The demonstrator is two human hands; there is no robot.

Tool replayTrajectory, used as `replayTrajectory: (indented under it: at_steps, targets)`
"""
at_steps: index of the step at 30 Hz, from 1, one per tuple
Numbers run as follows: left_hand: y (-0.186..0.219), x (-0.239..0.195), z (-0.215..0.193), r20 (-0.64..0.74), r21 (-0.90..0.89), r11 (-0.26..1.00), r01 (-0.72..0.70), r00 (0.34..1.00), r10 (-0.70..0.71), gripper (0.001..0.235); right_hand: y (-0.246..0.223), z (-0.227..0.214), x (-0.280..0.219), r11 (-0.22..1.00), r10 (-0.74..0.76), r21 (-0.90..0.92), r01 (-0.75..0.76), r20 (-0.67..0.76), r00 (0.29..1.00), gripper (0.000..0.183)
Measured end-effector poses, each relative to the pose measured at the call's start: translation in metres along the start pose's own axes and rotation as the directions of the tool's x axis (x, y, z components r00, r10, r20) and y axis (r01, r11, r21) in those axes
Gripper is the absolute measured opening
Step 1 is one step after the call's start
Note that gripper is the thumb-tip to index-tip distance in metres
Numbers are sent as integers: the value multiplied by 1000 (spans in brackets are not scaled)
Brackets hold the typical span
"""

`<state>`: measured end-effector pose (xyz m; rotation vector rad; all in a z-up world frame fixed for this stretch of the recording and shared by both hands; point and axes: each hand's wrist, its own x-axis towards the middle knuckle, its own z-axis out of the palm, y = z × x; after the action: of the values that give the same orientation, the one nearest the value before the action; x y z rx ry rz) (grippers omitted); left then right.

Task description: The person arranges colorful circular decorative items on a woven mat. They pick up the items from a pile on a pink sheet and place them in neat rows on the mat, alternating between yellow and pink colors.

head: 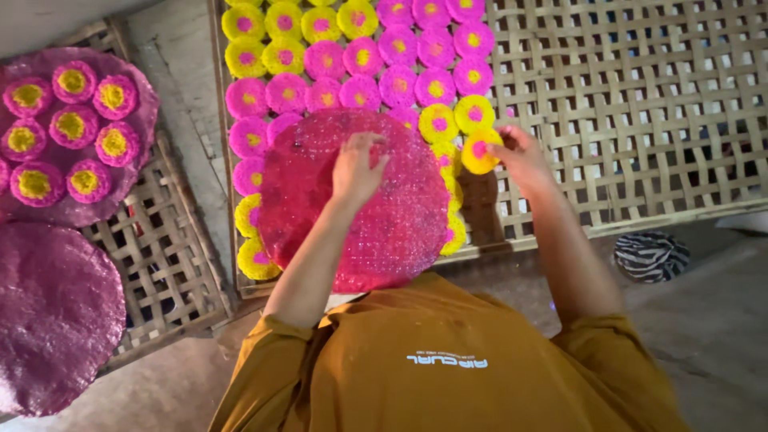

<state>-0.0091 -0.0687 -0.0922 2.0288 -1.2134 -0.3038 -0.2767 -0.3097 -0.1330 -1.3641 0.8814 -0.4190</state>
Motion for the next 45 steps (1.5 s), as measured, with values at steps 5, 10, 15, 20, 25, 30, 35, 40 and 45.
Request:
replayTrajectory:
  at_steps: [5, 10, 15, 20, 25, 30, 35, 40, 45]
  targets:
    - [-6, -10, -24, -75, 25, 993, 112, 991, -110, 27, 19, 17, -2, 917, -192, -370, 152, -74, 979, 29]
    - [-7, -43, -42, -176, 55, 976, 210, 964, -197, 28, 6, 28, -11, 681, -461, -663, 311, -58, 886, 34]
    - [-23, -86, -71, -399, 309, 823, 477, 850, -343, 45, -13, 30, -17, 519, -565, -770, 371, 16, 825, 43]
    - [-51, -113, -90, -484, 324, 745, 583, 779, -399, 69, -25, 39, -33, 438, -708, -762, 477, 35, 705, 41]
    - [-73, -111, -91, -457, 24, 828, 560, 743, -489, 57, -33, 64, -45, 566, -665, -619, 544, 47, 745, 27]
    - [-99, -135, -121, -526, -148, 894, 423, 732, -434, 23, -46, 81, -49, 486, -788, -510, 710, 97, 608, 26]
    - [-163, -225, -227, -770, -451, 889, 82, 468, -434, 16, -40, 105, -68, 507, -758, -554, 660, 79, 648, 21]
    - [-266, -375, -345, -842, -490, 856, 167, 162, -514, 6, -29, 170, -90, 543, -751, -516, 662, 54, 658, 14]
    - [-387, -484, -411, -940, -301, 739, 603, -59, -335, 14, -21, 294, -128, 584, -741, -461, 668, 33, 671, 12]
